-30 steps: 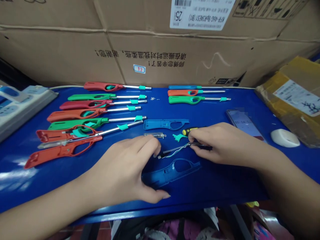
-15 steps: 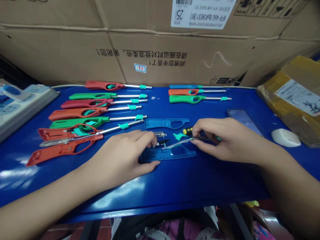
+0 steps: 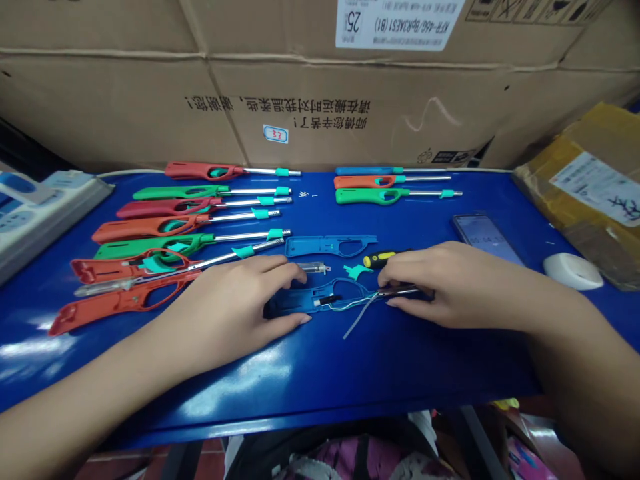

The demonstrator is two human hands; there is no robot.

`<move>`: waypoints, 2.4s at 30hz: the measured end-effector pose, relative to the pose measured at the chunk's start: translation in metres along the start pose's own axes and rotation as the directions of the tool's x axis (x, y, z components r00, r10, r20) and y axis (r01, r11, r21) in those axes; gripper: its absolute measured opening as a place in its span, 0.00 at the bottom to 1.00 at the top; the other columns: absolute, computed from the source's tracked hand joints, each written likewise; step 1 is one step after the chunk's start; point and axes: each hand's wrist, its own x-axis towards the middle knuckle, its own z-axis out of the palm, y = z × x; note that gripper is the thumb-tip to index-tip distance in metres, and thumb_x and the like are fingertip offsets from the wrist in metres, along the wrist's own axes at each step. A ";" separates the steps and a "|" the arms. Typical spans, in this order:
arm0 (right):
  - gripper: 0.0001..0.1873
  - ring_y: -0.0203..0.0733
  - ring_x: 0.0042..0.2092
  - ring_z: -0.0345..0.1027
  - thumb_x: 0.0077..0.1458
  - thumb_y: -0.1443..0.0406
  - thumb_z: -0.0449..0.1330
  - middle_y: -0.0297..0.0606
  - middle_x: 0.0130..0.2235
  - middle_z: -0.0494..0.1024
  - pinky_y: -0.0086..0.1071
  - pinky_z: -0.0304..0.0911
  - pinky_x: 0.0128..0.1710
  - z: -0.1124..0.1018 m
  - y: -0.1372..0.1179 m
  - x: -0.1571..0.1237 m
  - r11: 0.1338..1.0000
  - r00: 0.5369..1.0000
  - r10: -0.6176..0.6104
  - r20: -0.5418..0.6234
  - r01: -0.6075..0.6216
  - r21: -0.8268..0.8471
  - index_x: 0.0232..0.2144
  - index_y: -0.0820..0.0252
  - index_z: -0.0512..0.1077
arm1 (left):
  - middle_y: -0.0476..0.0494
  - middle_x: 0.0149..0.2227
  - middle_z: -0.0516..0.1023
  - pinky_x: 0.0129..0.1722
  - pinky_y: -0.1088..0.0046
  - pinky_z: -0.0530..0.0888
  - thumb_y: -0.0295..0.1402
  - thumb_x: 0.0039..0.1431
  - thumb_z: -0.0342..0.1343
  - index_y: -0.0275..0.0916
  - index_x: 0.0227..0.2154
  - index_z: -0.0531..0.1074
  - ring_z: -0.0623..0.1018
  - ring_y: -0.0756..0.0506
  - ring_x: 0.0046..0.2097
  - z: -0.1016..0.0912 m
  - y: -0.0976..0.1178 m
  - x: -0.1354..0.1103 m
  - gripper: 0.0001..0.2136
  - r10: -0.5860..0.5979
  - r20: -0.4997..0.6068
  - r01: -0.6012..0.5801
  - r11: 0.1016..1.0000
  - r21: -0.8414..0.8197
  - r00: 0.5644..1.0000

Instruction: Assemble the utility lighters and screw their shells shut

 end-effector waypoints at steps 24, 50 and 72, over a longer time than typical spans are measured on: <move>0.09 0.46 0.40 0.72 0.61 0.73 0.56 0.40 0.38 0.79 0.37 0.59 0.35 0.011 -0.009 0.001 0.954 0.988 -0.144 -0.062 0.122 -0.274 0.32 0.58 0.73 | 0.44 0.47 0.79 0.43 0.62 0.79 0.44 0.66 0.57 0.43 0.48 0.75 0.80 0.41 0.46 0.008 0.004 0.004 0.14 0.035 -0.031 -0.038 0.993 -0.112 0.999; 0.07 0.40 0.38 0.70 0.67 0.61 0.56 0.37 0.43 0.76 0.32 0.56 0.32 0.015 -0.015 0.009 0.999 0.985 -0.031 -0.168 0.027 -0.026 0.39 0.56 0.72 | 0.45 0.49 0.77 0.34 0.68 0.76 0.40 0.64 0.60 0.43 0.50 0.71 0.80 0.43 0.43 0.006 0.010 0.001 0.14 0.015 -0.074 -0.022 0.995 -0.095 0.997; 0.07 0.37 0.40 0.69 0.66 0.67 0.54 0.33 0.40 0.75 0.32 0.59 0.37 0.020 -0.012 0.016 0.984 0.986 -0.152 -0.067 0.157 0.083 0.40 0.55 0.73 | 0.50 0.37 0.77 0.30 0.76 0.67 0.34 0.65 0.60 0.43 0.43 0.75 0.75 0.50 0.34 0.017 0.016 0.002 0.06 -0.052 -0.079 0.032 0.969 -0.243 0.996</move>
